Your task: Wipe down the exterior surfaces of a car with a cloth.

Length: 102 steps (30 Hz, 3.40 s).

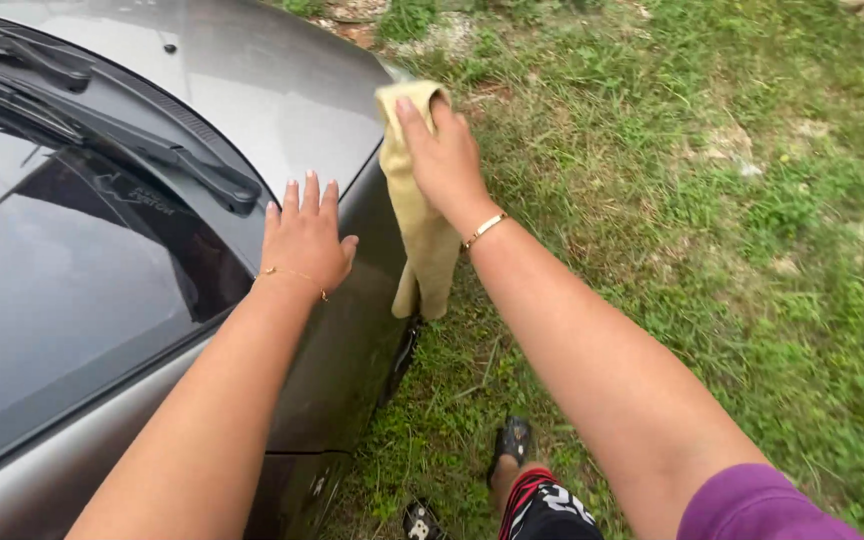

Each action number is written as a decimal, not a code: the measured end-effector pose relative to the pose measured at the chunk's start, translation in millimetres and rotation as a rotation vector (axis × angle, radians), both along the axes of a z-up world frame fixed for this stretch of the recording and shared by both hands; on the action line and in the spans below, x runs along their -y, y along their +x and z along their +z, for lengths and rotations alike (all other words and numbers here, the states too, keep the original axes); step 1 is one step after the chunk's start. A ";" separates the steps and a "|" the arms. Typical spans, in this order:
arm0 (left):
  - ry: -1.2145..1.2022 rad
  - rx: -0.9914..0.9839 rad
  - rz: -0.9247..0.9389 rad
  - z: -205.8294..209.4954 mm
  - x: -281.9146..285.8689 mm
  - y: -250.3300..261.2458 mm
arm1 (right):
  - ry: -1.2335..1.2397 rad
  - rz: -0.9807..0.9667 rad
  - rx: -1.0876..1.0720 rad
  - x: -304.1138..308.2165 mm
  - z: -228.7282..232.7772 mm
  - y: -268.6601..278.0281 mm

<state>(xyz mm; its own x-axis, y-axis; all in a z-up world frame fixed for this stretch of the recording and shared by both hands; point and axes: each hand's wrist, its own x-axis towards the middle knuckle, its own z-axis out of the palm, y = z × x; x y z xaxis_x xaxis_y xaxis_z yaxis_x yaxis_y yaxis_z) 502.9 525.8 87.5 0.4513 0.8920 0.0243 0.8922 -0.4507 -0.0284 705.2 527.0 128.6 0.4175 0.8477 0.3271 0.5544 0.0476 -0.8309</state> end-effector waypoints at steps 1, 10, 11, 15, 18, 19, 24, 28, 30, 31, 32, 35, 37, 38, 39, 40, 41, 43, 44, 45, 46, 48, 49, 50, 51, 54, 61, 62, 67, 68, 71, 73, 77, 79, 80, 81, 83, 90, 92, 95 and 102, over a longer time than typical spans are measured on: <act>-0.015 0.008 0.021 -0.8 -2.6 -3.9 | 0.046 0.033 -0.070 -18.2 4.5 -3.2; 0.043 0.382 0.372 -27.9 -94.0 -1.8 | 0.085 0.749 0.077 -199.9 24.6 -36.3; 0.041 0.384 0.398 -38.5 -101.5 5.2 | 0.078 0.774 0.077 -210.9 4.7 -29.3; 0.038 0.347 0.466 -72.2 -125.5 38.0 | -0.192 0.638 0.350 -231.1 -62.2 -1.7; 0.041 0.198 0.458 -88.2 -126.7 59.4 | -0.224 0.657 0.282 -221.6 -109.7 18.9; 0.064 0.126 0.443 -91.8 -126.5 66.0 | -0.250 0.666 0.259 -217.9 -125.3 26.8; 0.097 -0.007 0.575 -102.7 -159.1 81.8 | -0.222 0.700 0.220 -211.6 -143.6 27.6; 0.159 -0.016 0.685 -112.9 -211.7 66.2 | -0.144 0.741 0.250 -227.1 -140.8 13.4; 0.149 -0.022 0.743 -111.9 -244.5 57.1 | -0.116 0.780 0.282 -239.7 -136.6 6.9; 0.146 -0.025 0.787 -110.6 -261.9 51.0 | -0.082 0.806 0.314 -247.0 -133.9 2.5; 0.141 -0.030 0.798 -110.6 -277.8 47.5 | -0.085 0.818 0.311 -255.3 -134.6 -1.2; 0.095 -0.046 0.882 -112.6 -324.5 39.9 | -0.050 0.850 0.341 -281.8 -133.2 -11.2; 0.104 -0.018 0.929 -112.0 -356.4 37.6 | -0.058 0.841 0.284 -304.0 -125.3 -18.4; 0.105 -0.017 0.937 -114.1 -368.5 36.6 | -0.056 0.848 0.285 -315.8 -126.7 -23.0; 0.113 -0.002 0.942 -115.7 -381.2 35.7 | -0.076 0.851 0.256 -328.1 -127.7 -27.6; 0.120 0.014 0.942 -116.2 -394.8 36.1 | -0.098 0.849 0.226 -340.6 -127.5 -31.1; 0.121 0.014 0.945 -121.3 -406.1 32.6 | -0.097 0.851 0.227 -352.8 -132.7 -36.2; 0.142 0.065 0.914 -132.5 -440.7 29.0 | -0.099 0.890 0.212 -386.9 -144.1 -44.2; 0.133 0.071 0.918 -131.1 -450.7 30.1 | -0.107 0.894 0.218 -399.6 -144.1 -45.0; 0.137 0.091 0.911 -129.9 -460.1 31.2 | -0.125 0.921 0.199 -411.5 -144.3 -45.8; 0.135 0.106 0.907 -130.4 -465.8 31.2 | -0.148 0.951 0.175 -420.2 -146.1 -47.5; 0.118 0.135 0.909 -115.5 -478.4 35.1 | -0.166 0.960 0.169 -442.4 -153.6 -48.2; 0.116 0.164 0.903 -106.1 -486.3 36.7 | -0.168 0.963 0.163 -454.6 -156.0 -48.9; 0.104 0.163 0.915 -109.8 -491.8 36.8 | -0.180 0.975 0.163 -461.7 -159.3 -49.0; 0.089 0.165 0.918 -113.4 -496.7 37.2 | -0.194 0.966 0.200 -468.3 -162.4 -48.8; 0.098 0.138 0.911 -117.4 -520.8 34.5 | -0.207 0.933 0.270 -494.1 -163.6 -52.3; 0.110 0.104 0.916 -115.9 -540.8 38.2 | -0.295 0.941 0.345 -524.6 -157.2 -50.8; 0.121 0.096 0.945 -113.9 -544.2 36.2 | -0.282 0.971 0.344 -533.3 -156.6 -51.5; 0.144 0.072 1.067 -115.3 -560.1 44.2 | -0.216 1.180 0.488 -579.8 -157.7 -38.6; 0.150 0.070 1.105 -113.4 -562.1 43.7 | -0.203 1.216 0.495 -589.7 -155.5 -37.6; 0.152 0.058 1.152 -120.4 -573.7 44.6 | -0.181 1.330 0.553 -617.8 -155.7 -34.7; 0.196 0.037 1.186 -119.4 -567.5 49.8 | -0.180 1.395 0.594 -621.5 -145.0 -33.0; 0.213 0.049 1.190 -118.0 -572.5 49.0 | -0.248 1.327 0.528 -630.1 -125.5 -62.9; 0.127 -0.011 1.238 -109.9 -563.2 59.1 | -0.246 1.195 0.425 -627.0 -120.8 -78.0; 0.133 -0.018 1.247 -110.1 -566.6 57.0 | -0.239 1.205 0.420 -630.4 -126.9 -85.1; 0.142 -0.053 1.285 -109.7 -569.5 53.9 | -0.168 1.177 0.377 -633.0 -132.3 -93.2; 0.147 -0.091 1.339 -117.8 -574.6 51.2 | -0.099 1.165 0.333 -635.8 -139.1 -101.1; 0.195 -0.021 1.627 -118.0 -578.0 57.8 | -0.102 1.242 0.545 -649.4 -145.1 -108.7; 0.100 0.036 1.668 -113.1 -577.9 62.1 | -0.135 1.288 0.668 -654.6 -140.0 -110.5; -0.020 0.021 1.681 -107.8 -578.5 61.1 | -0.259 1.343 0.795 -659.1 -124.5 -114.6; 0.062 0.258 1.656 -83.2 -579.6 69.4 | -0.153 1.404 0.970 -683.0 -105.9 -119.4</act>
<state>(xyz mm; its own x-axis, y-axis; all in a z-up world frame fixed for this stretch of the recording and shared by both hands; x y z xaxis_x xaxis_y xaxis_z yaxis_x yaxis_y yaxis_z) 572.3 1105.5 4.3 -0.9313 0.3641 -0.0062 0.3553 0.9122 0.2043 585.8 1209.9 22.6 -0.9048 0.4086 -0.1203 0.4257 0.8591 -0.2841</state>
